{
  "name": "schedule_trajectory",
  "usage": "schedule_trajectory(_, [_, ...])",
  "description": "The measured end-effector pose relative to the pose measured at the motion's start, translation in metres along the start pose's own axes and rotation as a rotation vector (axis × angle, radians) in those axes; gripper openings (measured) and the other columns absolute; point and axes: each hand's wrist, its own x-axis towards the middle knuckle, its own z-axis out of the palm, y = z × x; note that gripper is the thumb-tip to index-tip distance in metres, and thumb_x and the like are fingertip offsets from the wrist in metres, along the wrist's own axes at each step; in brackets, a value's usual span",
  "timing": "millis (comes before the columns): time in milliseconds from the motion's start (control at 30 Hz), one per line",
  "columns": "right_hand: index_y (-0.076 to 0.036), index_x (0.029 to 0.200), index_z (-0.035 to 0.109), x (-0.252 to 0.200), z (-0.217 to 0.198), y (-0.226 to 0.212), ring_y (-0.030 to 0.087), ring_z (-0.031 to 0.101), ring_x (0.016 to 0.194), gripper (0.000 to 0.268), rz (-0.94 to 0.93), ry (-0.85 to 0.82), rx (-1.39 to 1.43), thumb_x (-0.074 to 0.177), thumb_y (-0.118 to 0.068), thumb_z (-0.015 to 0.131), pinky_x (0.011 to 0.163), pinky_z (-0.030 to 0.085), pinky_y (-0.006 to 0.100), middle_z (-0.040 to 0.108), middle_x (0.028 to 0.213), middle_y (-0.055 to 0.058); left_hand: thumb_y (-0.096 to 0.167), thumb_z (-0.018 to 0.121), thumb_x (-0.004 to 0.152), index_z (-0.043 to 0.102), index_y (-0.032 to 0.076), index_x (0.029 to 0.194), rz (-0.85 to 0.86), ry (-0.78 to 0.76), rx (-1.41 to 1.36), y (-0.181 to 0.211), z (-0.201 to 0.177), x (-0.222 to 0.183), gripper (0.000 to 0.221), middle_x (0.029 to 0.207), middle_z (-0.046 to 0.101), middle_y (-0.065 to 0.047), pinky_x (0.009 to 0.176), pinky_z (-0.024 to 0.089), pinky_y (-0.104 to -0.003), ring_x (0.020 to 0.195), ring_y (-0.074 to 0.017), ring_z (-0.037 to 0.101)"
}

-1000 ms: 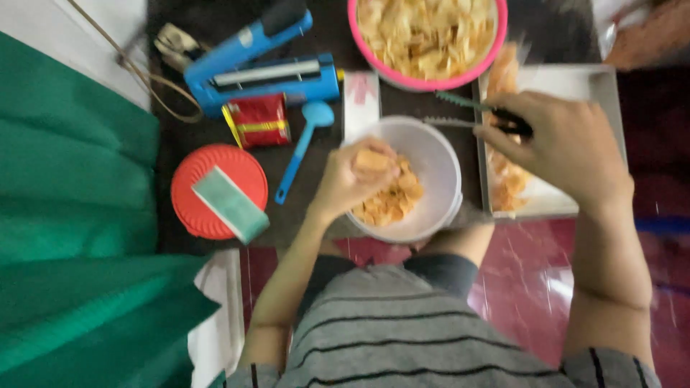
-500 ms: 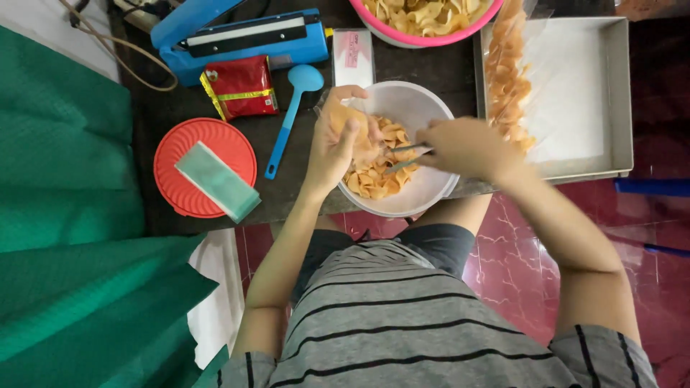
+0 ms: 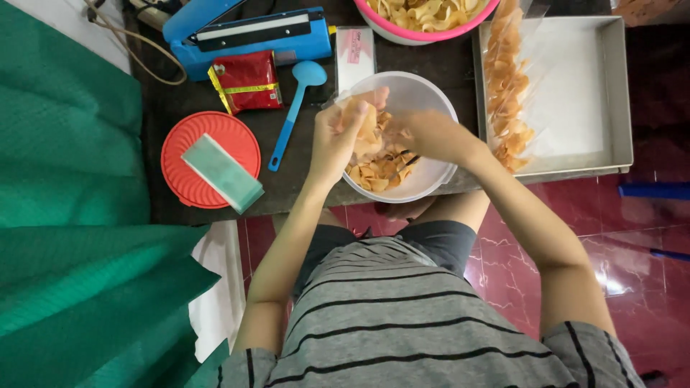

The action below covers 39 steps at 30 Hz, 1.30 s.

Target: The person is filling long, narrow plastic bags with seasoned chips using their hands and tongs.

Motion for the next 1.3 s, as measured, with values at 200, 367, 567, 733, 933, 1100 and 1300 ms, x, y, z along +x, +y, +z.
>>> schedule_trajectory(200, [-0.003,0.116,0.056,-0.034,-0.009,0.0,0.013,0.06,0.098,0.026,-0.475,0.406,0.685,0.093,-0.015,0.061,0.09,0.052,0.024,0.06,0.108,0.008,0.041,0.046,0.101,0.049,0.005,0.136,0.071,-0.204,-0.025,-0.032,-0.008,-0.007,0.05,0.142,0.049,-0.011,0.118,0.036,-0.035,0.137,-0.0226,0.044])
schedule_trajectory(367, [-0.007,0.097,0.06,-0.028,0.012,-0.006,0.008,0.058,0.083,0.008,-0.5,0.518,0.798,0.092,-0.008,0.066,0.081,0.051,0.021,0.062,0.09,0.002,0.047,0.045,0.102,0.046,0.015,0.139,0.133,-0.219,0.033,-0.022,0.003,-0.016,0.049,0.145,0.047,-0.008,0.12,0.036,-0.038,0.142,-0.0227,0.04])
schedule_trajectory(567, [-0.008,0.091,0.059,-0.027,0.021,-0.003,0.006,0.056,0.075,0.016,-0.545,0.493,0.956,0.084,-0.011,0.073,0.074,0.049,0.019,0.059,0.081,0.0,0.039,0.053,0.098,0.067,0.004,0.108,0.11,-0.023,-0.141,-0.019,0.014,-0.023,0.039,0.122,0.063,-0.012,0.107,0.046,-0.037,0.119,-0.0239,0.06])
schedule_trajectory(733, [-0.008,0.087,0.058,-0.034,0.022,-0.003,0.005,0.057,0.077,0.018,-0.52,0.444,0.885,0.083,-0.001,0.074,0.074,0.052,0.019,0.06,0.082,0.0,0.045,0.055,0.096,0.067,0.005,0.113,0.089,0.027,-0.249,-0.021,0.01,-0.023,0.045,0.117,0.067,-0.009,0.093,0.05,-0.033,0.101,-0.0217,0.066])
schedule_trajectory(933, [-0.008,0.106,0.056,-0.042,0.022,-0.001,0.011,0.054,0.091,0.02,-0.594,0.534,0.869,0.09,-0.016,0.067,0.085,0.05,0.024,0.056,0.104,0.003,0.044,0.058,0.094,0.068,0.013,0.113,0.064,-0.055,-0.101,-0.013,0.019,-0.024,0.037,0.123,0.065,-0.005,0.066,0.057,-0.019,0.076,-0.0094,0.071])
schedule_trajectory(1100, [0.005,0.094,0.064,-0.047,0.026,0.015,0.013,0.062,0.079,0.013,-0.543,0.811,0.977,0.087,-0.003,0.072,0.071,0.054,0.029,0.063,0.081,0.013,0.023,0.062,0.096,0.067,0.008,0.119,0.25,-0.147,0.005,0.0,0.033,-0.028,0.028,0.123,0.063,-0.013,0.1,0.047,-0.035,0.115,-0.0231,0.06])
schedule_trajectory(1300, [0.008,0.089,0.064,-0.077,0.026,0.011,0.018,0.063,0.077,0.007,-0.612,0.823,0.965,0.084,0.005,0.068,0.076,0.054,0.034,0.062,0.075,0.016,0.011,0.075,0.082,0.076,0.008,0.092,0.269,-0.057,0.071,0.001,0.037,-0.038,0.011,0.086,0.073,-0.006,0.086,0.052,-0.03,0.09,-0.018,0.069])
